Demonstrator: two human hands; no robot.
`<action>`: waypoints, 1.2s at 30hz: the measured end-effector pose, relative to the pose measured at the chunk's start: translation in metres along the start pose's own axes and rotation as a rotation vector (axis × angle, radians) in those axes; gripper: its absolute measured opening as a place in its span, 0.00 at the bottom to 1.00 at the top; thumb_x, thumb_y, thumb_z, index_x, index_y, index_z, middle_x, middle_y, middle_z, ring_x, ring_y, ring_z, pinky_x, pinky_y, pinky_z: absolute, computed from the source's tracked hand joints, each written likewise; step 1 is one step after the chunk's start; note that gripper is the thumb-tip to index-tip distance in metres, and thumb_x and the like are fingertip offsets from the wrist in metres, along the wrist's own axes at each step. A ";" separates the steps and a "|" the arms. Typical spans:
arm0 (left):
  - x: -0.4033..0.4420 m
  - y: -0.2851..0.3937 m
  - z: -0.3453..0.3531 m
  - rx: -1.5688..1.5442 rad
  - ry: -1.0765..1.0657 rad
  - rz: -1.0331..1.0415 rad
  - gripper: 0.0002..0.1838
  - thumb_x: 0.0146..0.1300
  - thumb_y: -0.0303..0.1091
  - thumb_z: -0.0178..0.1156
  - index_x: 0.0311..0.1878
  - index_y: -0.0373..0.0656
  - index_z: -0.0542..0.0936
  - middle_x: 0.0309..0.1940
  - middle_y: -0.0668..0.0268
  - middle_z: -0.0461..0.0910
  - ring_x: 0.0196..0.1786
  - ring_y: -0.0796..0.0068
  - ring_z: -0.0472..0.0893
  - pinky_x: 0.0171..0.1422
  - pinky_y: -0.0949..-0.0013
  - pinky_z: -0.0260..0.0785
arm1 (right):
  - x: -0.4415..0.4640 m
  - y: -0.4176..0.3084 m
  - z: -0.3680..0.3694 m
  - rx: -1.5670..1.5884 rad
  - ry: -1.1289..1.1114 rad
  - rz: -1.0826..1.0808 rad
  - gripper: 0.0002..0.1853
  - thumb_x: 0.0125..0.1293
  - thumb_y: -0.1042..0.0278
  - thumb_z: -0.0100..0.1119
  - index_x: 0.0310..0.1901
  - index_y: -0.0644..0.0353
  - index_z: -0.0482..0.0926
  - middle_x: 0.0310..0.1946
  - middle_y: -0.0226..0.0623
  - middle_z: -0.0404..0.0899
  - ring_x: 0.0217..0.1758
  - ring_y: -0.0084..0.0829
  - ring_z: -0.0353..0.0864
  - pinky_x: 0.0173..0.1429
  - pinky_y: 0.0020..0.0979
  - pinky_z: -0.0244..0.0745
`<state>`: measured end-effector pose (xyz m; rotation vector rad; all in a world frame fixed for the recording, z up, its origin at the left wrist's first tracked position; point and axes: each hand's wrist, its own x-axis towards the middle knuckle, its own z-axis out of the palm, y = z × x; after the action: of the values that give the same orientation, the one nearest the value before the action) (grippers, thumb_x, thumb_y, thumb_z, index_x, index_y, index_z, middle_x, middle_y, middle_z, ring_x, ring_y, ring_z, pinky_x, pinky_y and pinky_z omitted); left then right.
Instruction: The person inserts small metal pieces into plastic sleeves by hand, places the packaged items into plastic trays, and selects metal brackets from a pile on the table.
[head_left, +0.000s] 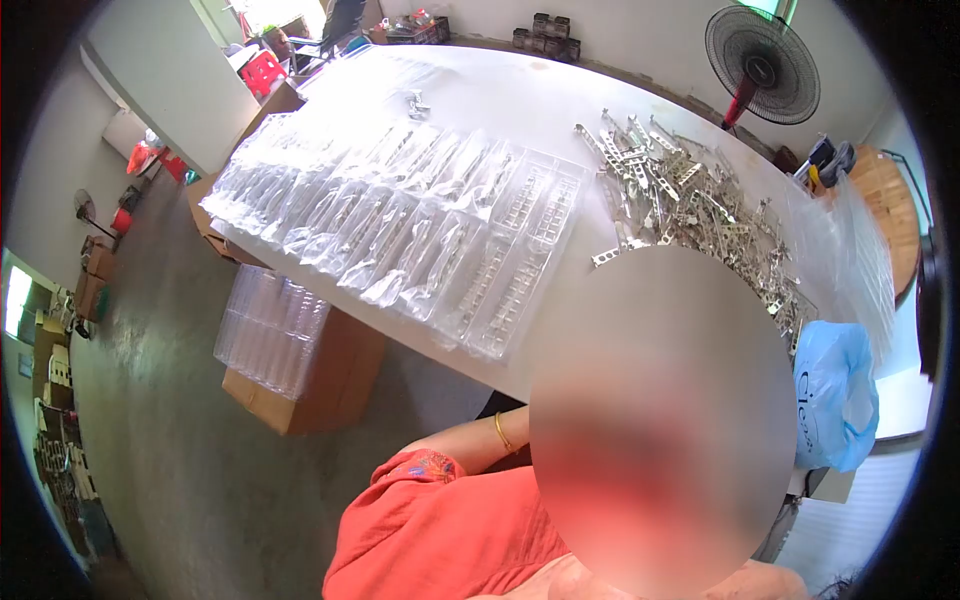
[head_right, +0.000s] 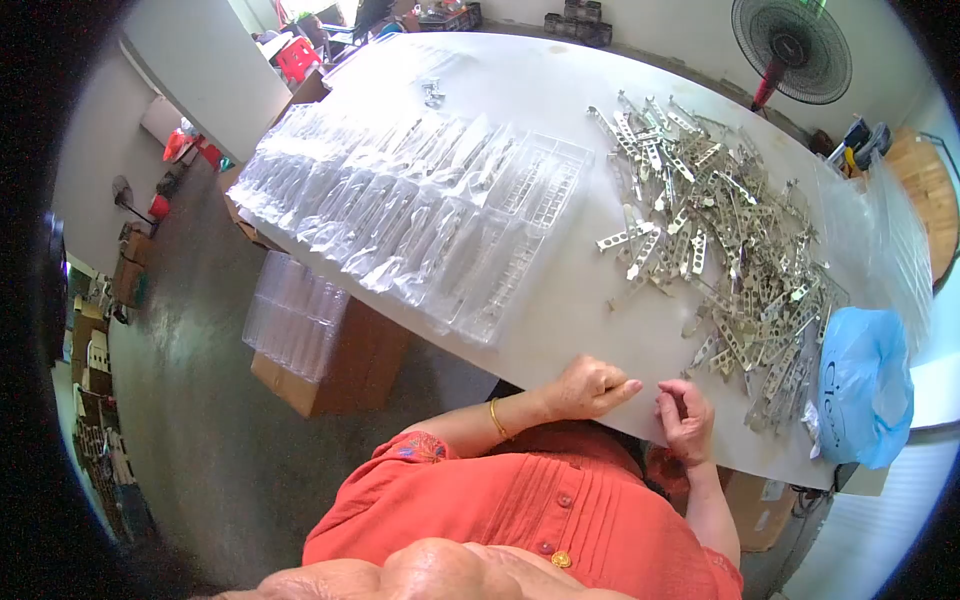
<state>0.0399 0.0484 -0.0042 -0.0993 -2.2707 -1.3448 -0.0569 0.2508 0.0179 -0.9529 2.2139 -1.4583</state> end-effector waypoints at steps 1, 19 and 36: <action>0.000 -0.001 -0.001 -0.011 -0.008 -0.009 0.25 0.70 0.40 0.62 0.16 0.39 0.74 0.14 0.52 0.72 0.16 0.51 0.74 0.22 0.54 0.63 | 0.000 -0.001 0.000 -0.011 -0.005 0.008 0.06 0.70 0.77 0.59 0.47 0.61 0.80 0.30 0.32 0.82 0.28 0.20 0.80 0.33 0.24 0.75; -0.003 -0.005 0.001 0.023 -0.086 0.094 0.21 0.67 0.39 0.62 0.18 0.43 0.74 0.15 0.56 0.75 0.19 0.51 0.77 0.25 0.52 0.69 | 0.013 0.009 0.012 -0.344 0.061 -0.143 0.04 0.66 0.78 0.61 0.41 0.59 0.80 0.28 0.37 0.79 0.26 0.33 0.80 0.31 0.32 0.73; 0.003 0.002 -0.004 -0.011 -0.066 0.078 0.23 0.64 0.35 0.67 0.15 0.45 0.68 0.12 0.59 0.70 0.15 0.55 0.73 0.21 0.56 0.64 | 0.022 -0.006 0.016 -0.378 0.102 -0.194 0.08 0.60 0.79 0.63 0.41 0.58 0.80 0.29 0.40 0.81 0.28 0.40 0.82 0.32 0.35 0.76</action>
<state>0.0398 0.0456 0.0002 -0.2373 -2.2888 -1.3319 -0.0610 0.2230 0.0186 -1.2672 2.5936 -1.2063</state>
